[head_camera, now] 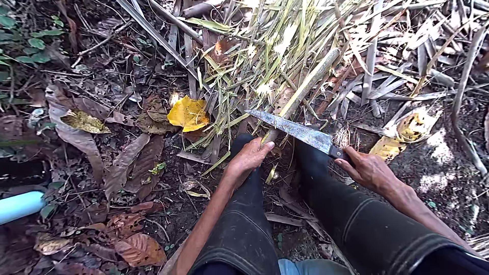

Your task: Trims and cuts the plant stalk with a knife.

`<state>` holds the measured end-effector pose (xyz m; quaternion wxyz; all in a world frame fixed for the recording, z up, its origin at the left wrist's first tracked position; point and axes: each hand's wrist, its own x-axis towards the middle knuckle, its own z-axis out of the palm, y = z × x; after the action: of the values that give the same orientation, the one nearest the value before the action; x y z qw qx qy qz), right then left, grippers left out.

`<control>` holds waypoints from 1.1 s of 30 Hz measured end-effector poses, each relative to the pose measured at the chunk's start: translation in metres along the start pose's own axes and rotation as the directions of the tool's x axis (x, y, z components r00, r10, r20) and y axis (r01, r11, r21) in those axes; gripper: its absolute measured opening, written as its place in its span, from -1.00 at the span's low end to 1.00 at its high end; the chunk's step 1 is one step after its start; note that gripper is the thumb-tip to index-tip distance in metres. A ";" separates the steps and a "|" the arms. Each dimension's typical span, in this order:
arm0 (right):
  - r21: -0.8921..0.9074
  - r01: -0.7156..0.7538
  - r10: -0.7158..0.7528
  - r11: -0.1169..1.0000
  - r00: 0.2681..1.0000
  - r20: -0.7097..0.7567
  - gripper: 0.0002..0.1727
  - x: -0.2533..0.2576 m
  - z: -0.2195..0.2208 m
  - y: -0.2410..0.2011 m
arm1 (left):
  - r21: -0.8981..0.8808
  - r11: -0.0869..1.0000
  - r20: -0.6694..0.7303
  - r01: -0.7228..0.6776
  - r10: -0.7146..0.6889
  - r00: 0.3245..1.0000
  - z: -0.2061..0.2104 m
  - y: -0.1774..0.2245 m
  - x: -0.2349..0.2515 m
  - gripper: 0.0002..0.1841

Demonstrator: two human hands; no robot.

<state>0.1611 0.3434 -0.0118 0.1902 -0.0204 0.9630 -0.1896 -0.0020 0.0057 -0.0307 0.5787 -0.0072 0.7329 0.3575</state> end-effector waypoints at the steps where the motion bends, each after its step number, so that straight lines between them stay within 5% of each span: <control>1: -0.005 0.004 -0.004 1.000 1.000 0.004 -0.19 -0.003 -0.001 0.001 | 0.009 1.000 -0.008 0.002 -0.002 1.000 0.001 -0.001 0.001 -0.52; 10: -0.060 -0.140 0.138 0.988 0.990 -0.023 -0.30 0.026 0.003 -0.014 | 0.078 0.997 -0.062 0.008 -0.003 0.998 0.009 0.001 -0.002 -0.51; 16: -0.029 -0.039 0.039 0.999 0.999 -0.010 -0.25 0.021 0.009 -0.017 | -0.005 1.000 -0.006 0.004 -0.004 1.000 0.004 -0.004 0.002 -0.52; 22: -0.114 -0.206 0.199 0.972 0.978 -0.068 -0.27 0.031 0.001 0.012 | -0.036 0.999 -0.009 0.001 -0.001 1.000 0.006 -0.005 0.003 -0.54; 27: -0.124 -0.109 0.109 0.986 0.994 -0.010 -0.29 0.023 -0.005 0.008 | -0.017 1.000 -0.018 0.007 -0.007 1.000 0.006 -0.004 0.003 -0.56; 33: -0.091 -0.255 0.250 0.963 0.966 -0.063 -0.35 0.034 -0.003 0.037 | -0.007 1.000 -0.034 0.010 -0.010 0.999 0.006 -0.004 0.003 -0.57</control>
<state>0.1298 0.3750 -0.0347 0.1871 0.0980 0.9704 -0.1168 0.0039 0.0073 -0.0356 0.5680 -0.0190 0.7412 0.3572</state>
